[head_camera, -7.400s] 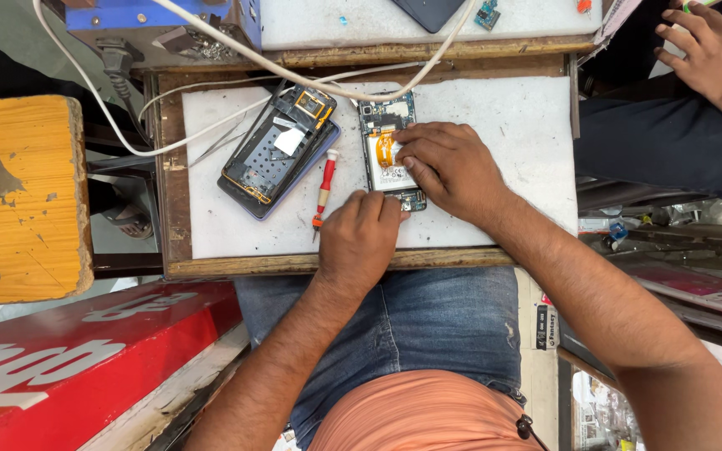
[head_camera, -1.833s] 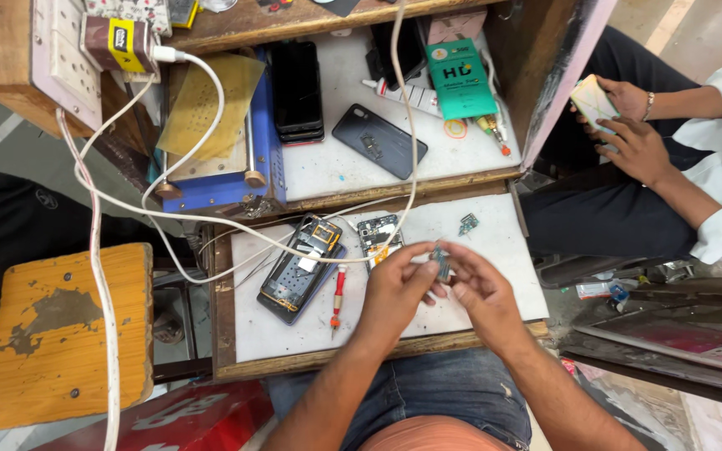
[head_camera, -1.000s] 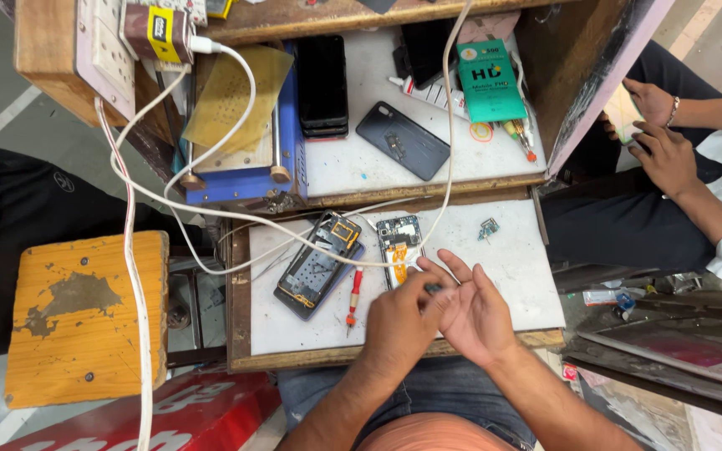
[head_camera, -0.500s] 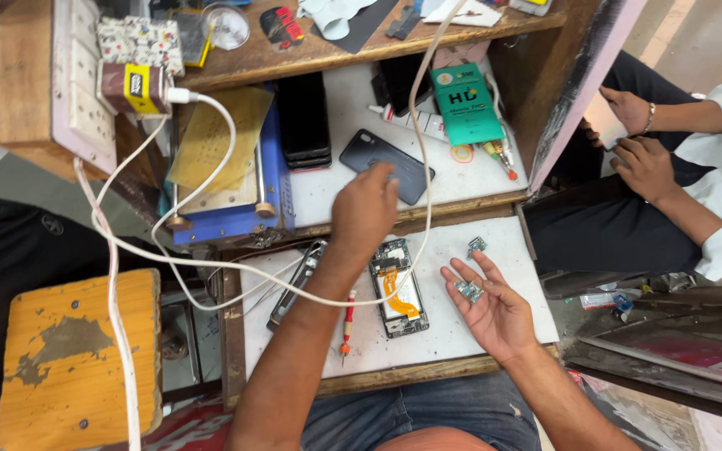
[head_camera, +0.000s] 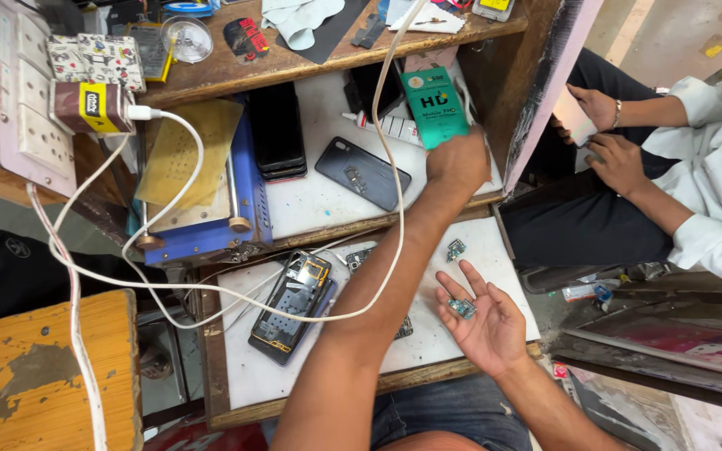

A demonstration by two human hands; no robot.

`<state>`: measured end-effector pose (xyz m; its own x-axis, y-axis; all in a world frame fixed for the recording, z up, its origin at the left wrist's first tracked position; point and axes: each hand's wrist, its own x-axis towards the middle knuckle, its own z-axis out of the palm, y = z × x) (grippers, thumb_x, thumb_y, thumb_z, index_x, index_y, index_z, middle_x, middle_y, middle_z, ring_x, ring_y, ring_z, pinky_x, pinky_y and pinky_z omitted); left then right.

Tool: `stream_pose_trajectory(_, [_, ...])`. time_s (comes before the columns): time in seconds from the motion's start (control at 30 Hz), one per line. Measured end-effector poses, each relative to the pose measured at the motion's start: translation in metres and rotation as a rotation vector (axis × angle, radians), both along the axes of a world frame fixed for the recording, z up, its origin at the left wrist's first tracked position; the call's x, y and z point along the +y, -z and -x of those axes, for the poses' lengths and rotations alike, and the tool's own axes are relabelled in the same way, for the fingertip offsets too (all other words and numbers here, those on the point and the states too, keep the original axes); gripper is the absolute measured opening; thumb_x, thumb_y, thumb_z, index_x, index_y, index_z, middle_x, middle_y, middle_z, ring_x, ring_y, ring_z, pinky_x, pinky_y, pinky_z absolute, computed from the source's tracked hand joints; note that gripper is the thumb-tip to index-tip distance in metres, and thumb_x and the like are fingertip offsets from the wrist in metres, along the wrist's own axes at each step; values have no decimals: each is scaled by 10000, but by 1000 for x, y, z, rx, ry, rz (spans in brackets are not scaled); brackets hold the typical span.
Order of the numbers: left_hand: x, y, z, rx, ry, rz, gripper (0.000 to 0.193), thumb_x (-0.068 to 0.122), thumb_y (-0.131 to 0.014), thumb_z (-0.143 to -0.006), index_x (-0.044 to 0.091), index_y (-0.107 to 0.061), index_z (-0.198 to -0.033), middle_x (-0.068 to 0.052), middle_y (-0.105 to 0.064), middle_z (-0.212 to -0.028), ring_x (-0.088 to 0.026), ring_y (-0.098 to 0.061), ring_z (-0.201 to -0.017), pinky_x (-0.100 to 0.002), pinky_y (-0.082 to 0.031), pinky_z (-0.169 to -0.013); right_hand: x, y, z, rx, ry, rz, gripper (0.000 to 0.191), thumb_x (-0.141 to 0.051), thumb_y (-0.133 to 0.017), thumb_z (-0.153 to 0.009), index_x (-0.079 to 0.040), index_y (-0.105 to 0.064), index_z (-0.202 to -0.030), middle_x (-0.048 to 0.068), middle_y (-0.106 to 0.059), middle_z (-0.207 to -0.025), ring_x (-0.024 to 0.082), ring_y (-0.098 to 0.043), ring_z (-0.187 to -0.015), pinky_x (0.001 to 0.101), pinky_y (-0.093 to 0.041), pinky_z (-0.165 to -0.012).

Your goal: The person works on a disassembled smartphone at a cluttered workbench. They connect a charging cable to the motherboard, then use a cotton swab to clean a small circuit board. They place the cleaned board back on the phone and continue adjusting internal components.

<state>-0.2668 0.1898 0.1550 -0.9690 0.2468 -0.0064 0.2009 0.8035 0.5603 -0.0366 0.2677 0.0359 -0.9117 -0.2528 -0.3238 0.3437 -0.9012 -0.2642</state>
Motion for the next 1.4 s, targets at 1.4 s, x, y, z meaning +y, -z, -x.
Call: stream_pose_trajectory(1.4, [-134, 62, -293, 370, -128, -100, 302, 126, -703, -916, 52, -705, -1209, -71, -606, -807, -249, -651, -680, -380, -529, -560, -46, -29, 19, -130, 187, -118, 310, -338, -509, -1102, -52, -629, -1125, 100, -663, -1031, 242, -654, -1031, 466, -527, -1077])
